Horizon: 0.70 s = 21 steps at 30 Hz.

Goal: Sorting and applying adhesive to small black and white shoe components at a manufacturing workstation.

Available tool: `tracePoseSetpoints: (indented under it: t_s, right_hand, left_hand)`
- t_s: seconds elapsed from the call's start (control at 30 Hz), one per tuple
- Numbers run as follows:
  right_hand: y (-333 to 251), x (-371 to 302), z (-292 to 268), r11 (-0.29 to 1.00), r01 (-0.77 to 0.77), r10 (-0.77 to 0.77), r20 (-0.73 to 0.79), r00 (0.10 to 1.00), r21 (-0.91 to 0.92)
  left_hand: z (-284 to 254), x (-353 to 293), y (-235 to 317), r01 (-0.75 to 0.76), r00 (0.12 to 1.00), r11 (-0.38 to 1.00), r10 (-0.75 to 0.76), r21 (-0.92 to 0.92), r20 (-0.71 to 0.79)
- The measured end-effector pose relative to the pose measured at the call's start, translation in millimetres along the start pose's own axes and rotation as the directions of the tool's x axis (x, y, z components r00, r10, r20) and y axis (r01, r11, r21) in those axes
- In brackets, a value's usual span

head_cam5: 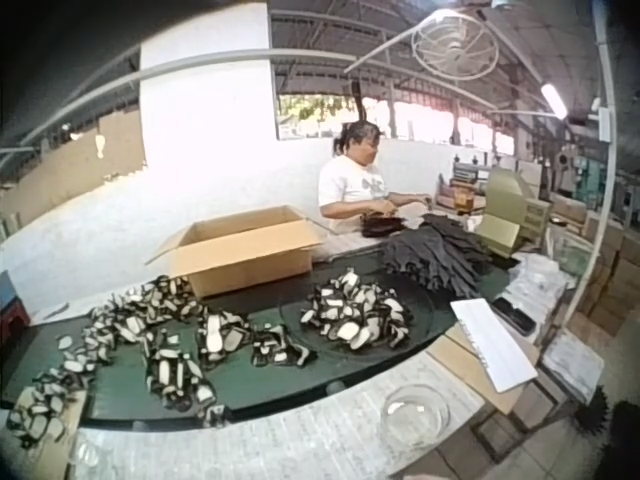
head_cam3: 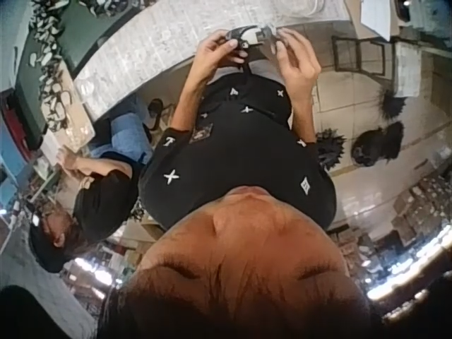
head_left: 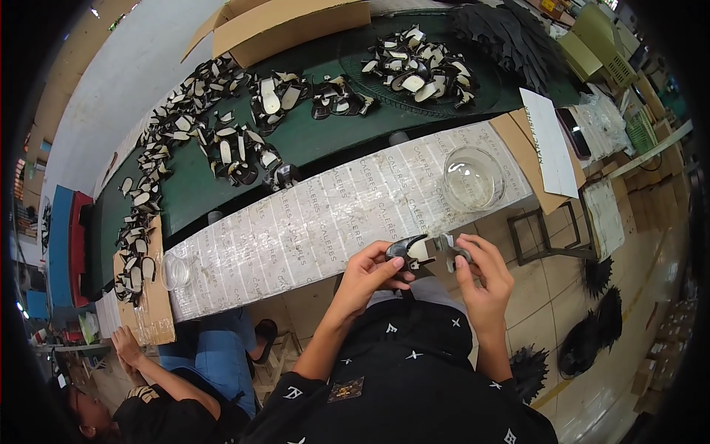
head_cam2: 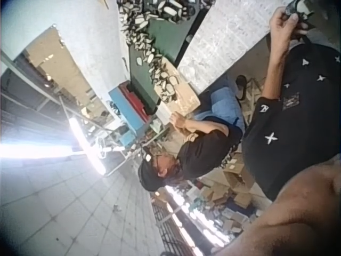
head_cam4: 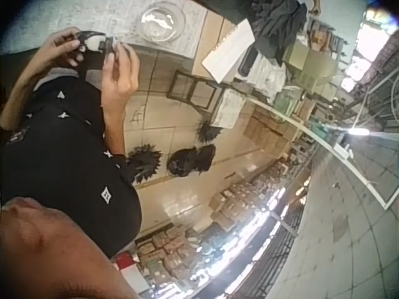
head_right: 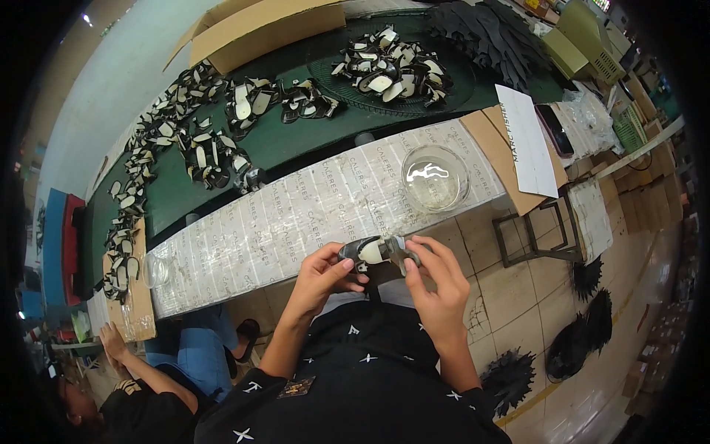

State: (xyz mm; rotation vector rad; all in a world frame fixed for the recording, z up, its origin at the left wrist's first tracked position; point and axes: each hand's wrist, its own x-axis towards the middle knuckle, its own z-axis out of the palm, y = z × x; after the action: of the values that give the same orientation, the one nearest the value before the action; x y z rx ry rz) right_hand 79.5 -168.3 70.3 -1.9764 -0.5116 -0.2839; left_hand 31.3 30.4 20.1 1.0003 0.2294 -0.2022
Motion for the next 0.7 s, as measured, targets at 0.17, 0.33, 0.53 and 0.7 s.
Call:
tracePoseSetpoints:
  t_s: [0.17, 0.33, 0.53, 0.7]
  right_hand:
    - [-3.6, -2.7, -5.2, 0.954, -0.189, 0.191, 0.012, 0.981, 0.234]
    - [-8.7, -3.3, -1.2, 0.947, -0.181, 0.170, 0.066, 0.983, 0.266]
    - [-10.2, -4.9, 7.0, 0.936, -0.192, 0.165, 0.113, 0.980, 0.296]
    - [-8.3, -6.0, 11.9, 0.945, -0.176, 0.147, 0.123, 0.981, 0.275]
  left_hand:
    - [-3.8, 1.4, -2.0, 0.015, 1.000, 0.991, -0.013, -0.135, 0.019]
    - [-3.8, 3.3, -4.0, 0.002, 1.000, 0.984, -0.001, -0.176, 0.005]
    - [-1.8, 3.7, -1.5, 0.010, 1.000, 0.987, -0.008, -0.162, 0.015]
    - [-0.4, 4.8, -0.5, 0.008, 1.000, 0.986, -0.005, -0.164, 0.022]
